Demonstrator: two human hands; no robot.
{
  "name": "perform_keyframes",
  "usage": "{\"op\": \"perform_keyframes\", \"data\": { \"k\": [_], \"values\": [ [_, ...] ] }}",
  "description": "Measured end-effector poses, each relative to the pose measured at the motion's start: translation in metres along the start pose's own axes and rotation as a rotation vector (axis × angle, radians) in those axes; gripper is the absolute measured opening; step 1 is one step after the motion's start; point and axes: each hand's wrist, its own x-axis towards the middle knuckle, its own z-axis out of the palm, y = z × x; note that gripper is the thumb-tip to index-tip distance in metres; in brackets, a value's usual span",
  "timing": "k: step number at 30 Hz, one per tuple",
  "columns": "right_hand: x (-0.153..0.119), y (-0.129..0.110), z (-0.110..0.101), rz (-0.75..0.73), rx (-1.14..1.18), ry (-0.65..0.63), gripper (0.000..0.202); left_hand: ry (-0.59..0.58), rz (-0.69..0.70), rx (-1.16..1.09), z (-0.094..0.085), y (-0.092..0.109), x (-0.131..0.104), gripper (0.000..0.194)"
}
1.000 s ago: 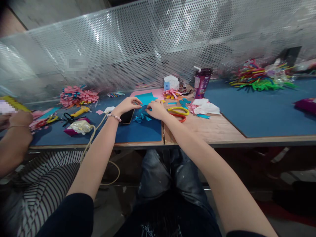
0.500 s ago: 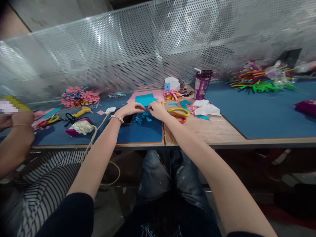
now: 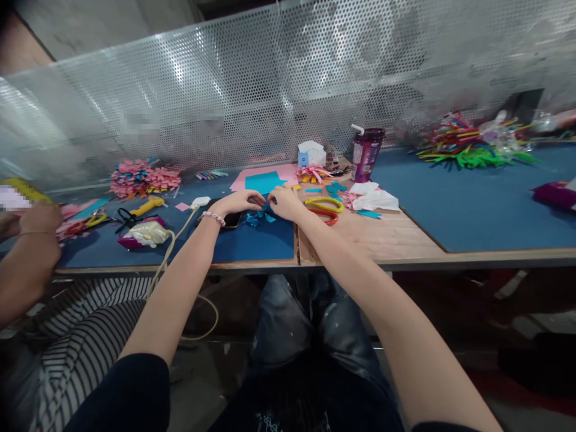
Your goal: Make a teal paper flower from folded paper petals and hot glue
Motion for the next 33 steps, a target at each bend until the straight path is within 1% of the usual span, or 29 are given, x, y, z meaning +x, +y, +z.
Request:
{"op": "perform_keyframes", "data": {
  "k": [5, 11, 16, 21, 26, 33],
  "values": [
    [0.0, 0.0, 0.0, 0.003, 0.004, 0.004, 0.019, 0.009, 0.011, 0.033, 0.001, 0.0, 0.001, 0.021],
    [0.0, 0.0, 0.0, 0.012, 0.033, 0.007, 0.019, 0.016, 0.025, 0.042, -0.003, 0.001, -0.001, 0.02],
    [-0.002, -0.006, -0.005, 0.02, 0.094, 0.006, 0.019, 0.066, 0.016, 0.006, -0.006, 0.001, -0.001, 0.021],
    [-0.004, -0.011, -0.008, 0.017, 0.166, -0.016, 0.023, 0.105, 0.01, -0.055, -0.005, 0.003, -0.003, 0.019],
    [-0.003, -0.007, -0.005, 0.022, 0.213, -0.009, 0.025, 0.136, 0.026, -0.114, -0.004, 0.009, -0.005, 0.014],
    [0.003, 0.001, 0.001, 0.051, 0.277, 0.045, 0.016, 0.175, 0.102, -0.179, 0.0, 0.01, -0.001, 0.012]
  ]
}}
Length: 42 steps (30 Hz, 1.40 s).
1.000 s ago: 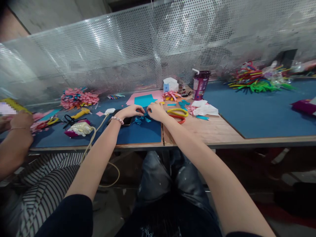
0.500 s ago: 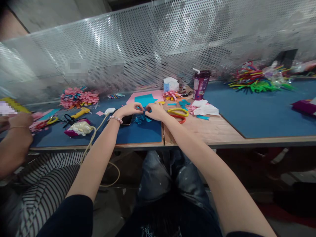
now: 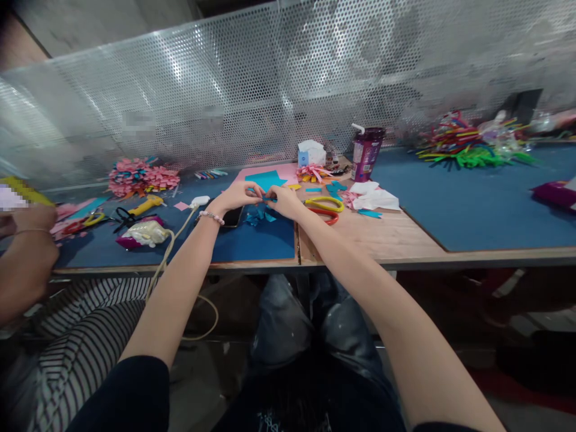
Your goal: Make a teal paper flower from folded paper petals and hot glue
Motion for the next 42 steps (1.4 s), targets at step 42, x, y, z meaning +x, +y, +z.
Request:
{"op": "perform_keyframes", "data": {
  "k": [42],
  "values": [
    [0.0039, 0.0029, -0.0025, -0.036, 0.438, 0.084, 0.03, -0.011, 0.072, -0.005, 0.0042, 0.0012, 0.0014, 0.01]
  ]
}}
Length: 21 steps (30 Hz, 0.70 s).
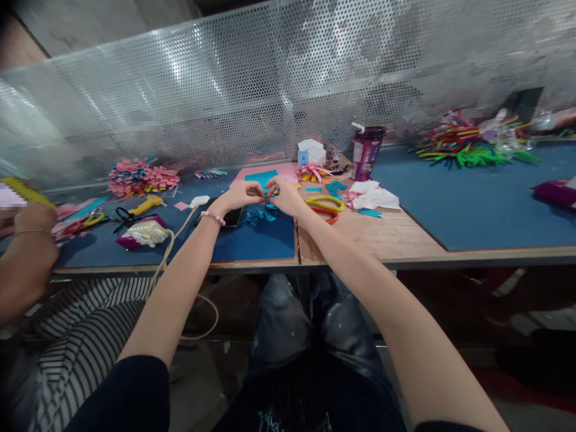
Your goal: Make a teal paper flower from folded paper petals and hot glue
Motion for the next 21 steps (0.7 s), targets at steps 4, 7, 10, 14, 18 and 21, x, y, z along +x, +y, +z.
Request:
{"op": "perform_keyframes", "data": {
  "k": [4, 7, 10, 14, 18, 21],
  "values": [
    [0.0005, 0.0021, 0.0006, 0.011, 0.018, 0.01, 0.031, 0.006, 0.003, 0.006, -0.0004, 0.0023, -0.0004, 0.009],
    [0.0003, 0.004, 0.001, 0.016, 0.025, 0.012, 0.032, 0.005, 0.004, 0.012, -0.0002, 0.0049, -0.0009, 0.009],
    [-0.0001, 0.0047, 0.0012, 0.02, 0.03, 0.012, 0.033, 0.006, 0.005, 0.015, 0.0001, 0.0076, -0.0017, 0.008],
    [-0.0001, 0.0034, 0.0012, 0.028, 0.039, 0.008, 0.033, 0.005, 0.011, 0.01, -0.0003, 0.0094, -0.0023, 0.008],
    [0.0003, 0.0038, 0.0019, 0.036, 0.043, 0.006, 0.036, 0.01, 0.015, 0.018, -0.0013, 0.0079, -0.0016, 0.01],
    [0.0002, 0.0064, 0.0031, 0.04, 0.047, 0.01, 0.037, 0.017, 0.013, 0.034, -0.0019, 0.0066, -0.0011, 0.012]
  ]
}}
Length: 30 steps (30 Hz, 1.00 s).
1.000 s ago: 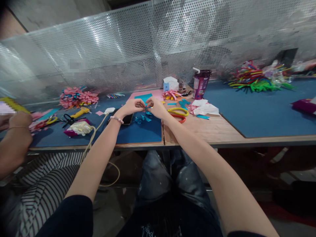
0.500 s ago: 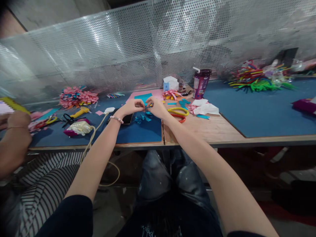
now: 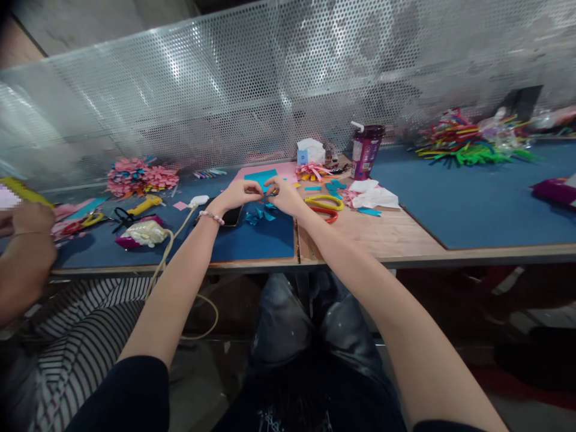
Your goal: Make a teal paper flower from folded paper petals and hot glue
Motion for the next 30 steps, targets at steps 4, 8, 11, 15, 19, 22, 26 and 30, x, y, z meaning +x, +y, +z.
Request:
{"op": "perform_keyframes", "data": {
  "k": [4, 8, 11, 15, 19, 22, 26, 30],
  "values": [
    [-0.0003, 0.002, 0.0005, -0.004, 0.012, -0.003, 0.037, 0.011, -0.005, 0.032, -0.0004, -0.0004, 0.0, 0.013],
    [-0.0002, 0.0, -0.0001, -0.013, 0.022, -0.007, 0.033, 0.012, -0.003, 0.064, -0.001, -0.0017, 0.0007, 0.015],
    [-0.0001, -0.0022, -0.0003, -0.011, 0.03, -0.01, 0.034, 0.014, -0.004, 0.081, -0.0013, -0.0033, 0.0013, 0.016],
    [0.0001, -0.0042, -0.0003, -0.01, 0.041, -0.019, 0.034, 0.027, -0.004, 0.099, -0.0012, -0.0036, 0.001, 0.015],
    [0.0006, -0.0042, -0.0001, 0.004, 0.052, -0.026, 0.032, 0.031, -0.009, 0.095, -0.001, -0.0014, -0.0001, 0.013],
    [0.0006, -0.0026, 0.0003, 0.031, 0.059, -0.019, 0.033, 0.025, -0.024, 0.076, -0.0009, 0.0008, -0.0009, 0.014],
    [-0.0001, -0.0001, 0.0015, 0.077, 0.07, -0.017, 0.04, 0.011, -0.054, 0.032, -0.0007, 0.0034, -0.0018, 0.014],
    [0.0, 0.0014, 0.0026, 0.139, 0.094, -0.023, 0.046, 0.006, -0.075, -0.015, -0.0006, 0.0049, -0.0023, 0.015]
  ]
}}
